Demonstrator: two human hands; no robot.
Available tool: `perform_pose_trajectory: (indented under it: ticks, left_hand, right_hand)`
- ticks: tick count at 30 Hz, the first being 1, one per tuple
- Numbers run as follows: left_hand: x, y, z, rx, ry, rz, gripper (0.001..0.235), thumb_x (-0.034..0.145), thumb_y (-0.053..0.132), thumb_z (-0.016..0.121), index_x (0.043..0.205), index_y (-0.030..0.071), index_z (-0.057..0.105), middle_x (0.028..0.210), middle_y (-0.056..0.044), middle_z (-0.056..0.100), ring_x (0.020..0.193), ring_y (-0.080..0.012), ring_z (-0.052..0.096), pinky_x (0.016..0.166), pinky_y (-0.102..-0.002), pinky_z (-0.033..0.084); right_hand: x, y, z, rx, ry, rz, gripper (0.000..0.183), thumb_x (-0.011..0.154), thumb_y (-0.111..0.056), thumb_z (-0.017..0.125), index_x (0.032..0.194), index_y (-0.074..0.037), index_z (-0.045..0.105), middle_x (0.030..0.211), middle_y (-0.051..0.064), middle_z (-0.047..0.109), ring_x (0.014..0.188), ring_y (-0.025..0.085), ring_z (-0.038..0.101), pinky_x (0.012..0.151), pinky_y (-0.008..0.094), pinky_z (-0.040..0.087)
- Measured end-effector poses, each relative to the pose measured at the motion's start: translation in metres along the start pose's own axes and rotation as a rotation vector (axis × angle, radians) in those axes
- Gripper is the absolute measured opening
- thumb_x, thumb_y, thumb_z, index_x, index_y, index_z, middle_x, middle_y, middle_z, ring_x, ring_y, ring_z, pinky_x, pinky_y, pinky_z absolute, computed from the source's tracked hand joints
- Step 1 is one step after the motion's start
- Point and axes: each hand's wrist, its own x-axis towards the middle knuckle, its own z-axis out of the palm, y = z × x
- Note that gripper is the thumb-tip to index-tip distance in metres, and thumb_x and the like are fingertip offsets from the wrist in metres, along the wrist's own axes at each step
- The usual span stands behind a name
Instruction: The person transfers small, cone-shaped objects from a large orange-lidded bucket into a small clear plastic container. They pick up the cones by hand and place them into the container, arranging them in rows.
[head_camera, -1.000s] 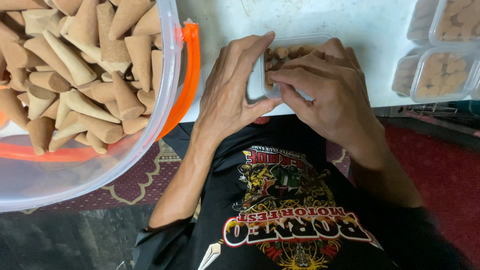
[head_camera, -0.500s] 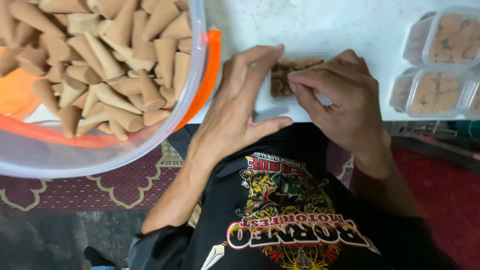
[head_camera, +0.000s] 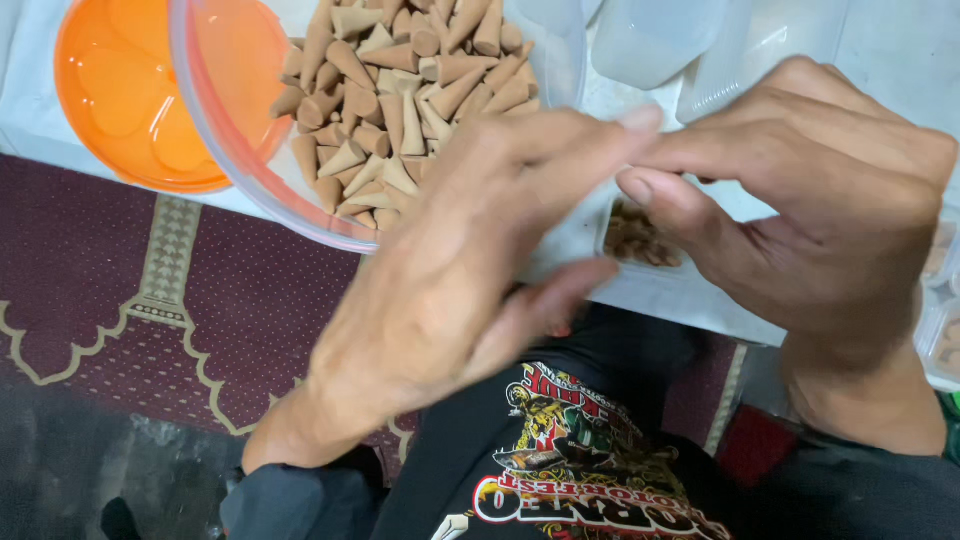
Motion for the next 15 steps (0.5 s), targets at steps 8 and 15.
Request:
perform_pose_trajectory:
  ticks: [8, 15]
  left_hand:
    - [0.019, -0.048, -0.038, 0.490, 0.126, -0.285, 0.029, 0.105, 0.009, 0.052, 0.133, 0.004, 0.059, 0.116, -0.023, 0.071, 0.101, -0.0503, 0.063, 0.079, -0.059, 0.047]
    - [0.019, -0.050, -0.032, 0.517, 0.121, -0.415, 0.038, 0.097, 0.012, 0.050, 0.134, 0.011, 0.059, 0.115, -0.021, 0.072, 0.107, -0.0499, 0.061, 0.097, -0.068, 0.040]
  right_hand:
    - [0.069, 0.035, 0.026, -0.282, -0.430, -0.286, 0.006, 0.109, -0.012, 0.067, 0.104, -0.010, 0.070, 0.099, 0.006, 0.068, 0.085, 0.034, 0.054, 0.079, 0.047, 0.043]
    - [0.103, 0.045, 0.054, -0.566, -0.797, -0.160, 0.011, 0.076, -0.017, 0.057, 0.077, -0.019, 0.068, 0.068, 0.011, 0.064, 0.075, 0.041, 0.065, 0.059, 0.055, 0.046]
